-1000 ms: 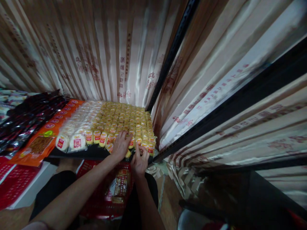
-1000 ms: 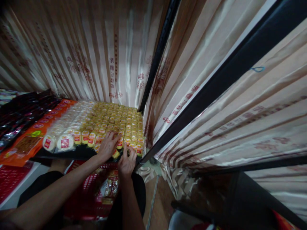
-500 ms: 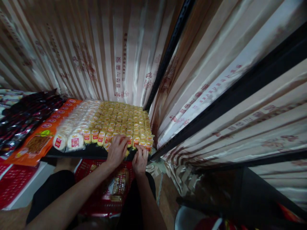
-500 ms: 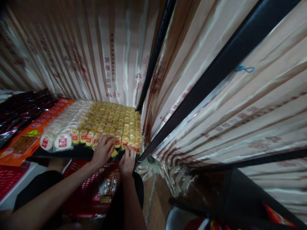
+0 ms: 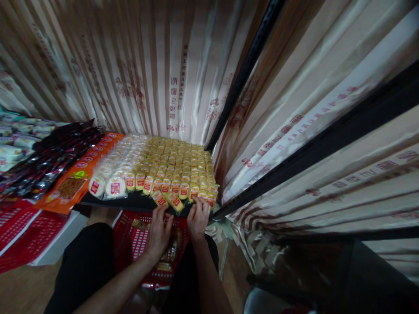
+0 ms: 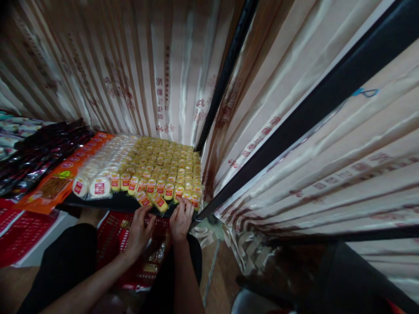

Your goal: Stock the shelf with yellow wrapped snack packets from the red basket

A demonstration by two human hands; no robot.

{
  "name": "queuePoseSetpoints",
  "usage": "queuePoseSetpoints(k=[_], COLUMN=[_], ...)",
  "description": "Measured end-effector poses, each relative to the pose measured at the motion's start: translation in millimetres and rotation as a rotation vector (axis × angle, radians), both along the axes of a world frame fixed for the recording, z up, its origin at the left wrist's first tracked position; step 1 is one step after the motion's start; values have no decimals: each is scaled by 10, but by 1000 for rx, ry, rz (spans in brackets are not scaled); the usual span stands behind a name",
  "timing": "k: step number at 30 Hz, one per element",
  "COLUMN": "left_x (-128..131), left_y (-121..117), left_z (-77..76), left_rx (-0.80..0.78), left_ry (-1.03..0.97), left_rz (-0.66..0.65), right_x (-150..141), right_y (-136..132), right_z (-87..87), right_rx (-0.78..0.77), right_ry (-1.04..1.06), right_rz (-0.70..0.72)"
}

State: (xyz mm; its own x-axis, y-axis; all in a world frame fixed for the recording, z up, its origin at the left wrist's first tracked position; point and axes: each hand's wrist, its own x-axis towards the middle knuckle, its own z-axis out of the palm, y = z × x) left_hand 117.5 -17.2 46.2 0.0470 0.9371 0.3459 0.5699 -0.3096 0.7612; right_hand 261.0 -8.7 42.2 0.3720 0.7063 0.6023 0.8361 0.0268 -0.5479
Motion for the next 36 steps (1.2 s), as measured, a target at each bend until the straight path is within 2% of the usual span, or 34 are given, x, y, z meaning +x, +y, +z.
queuePoseSetpoints(k=[5,9,12,17,23,28,32,36], left_x=[127,233,324,402,350,369,451,516], left_y=[203,236,229,225,236,253,352,421], left_z=[150,254,262,217,171,203,254,243], left_rx=[-41,-49,-9,-23,4,77,48,34], left_ry=[174,377,459,428,332,294,294,310], left_rz=[-19,-4,27,46,29,-31,-72,-128], right_x=[2,-1,4,18,16,13,15,21], right_y=[6,15,20,20,26,27,23,21], right_z=[-2,-25,-50,-68,-68,-70,-62,-58], right_rx=[11,23,18,12,21,24,21,9], right_ry=[-22,-36,-39,-52,-60,-44,-21,5], right_rz=[0,-9,-6,-4,-9,-5,3,4])
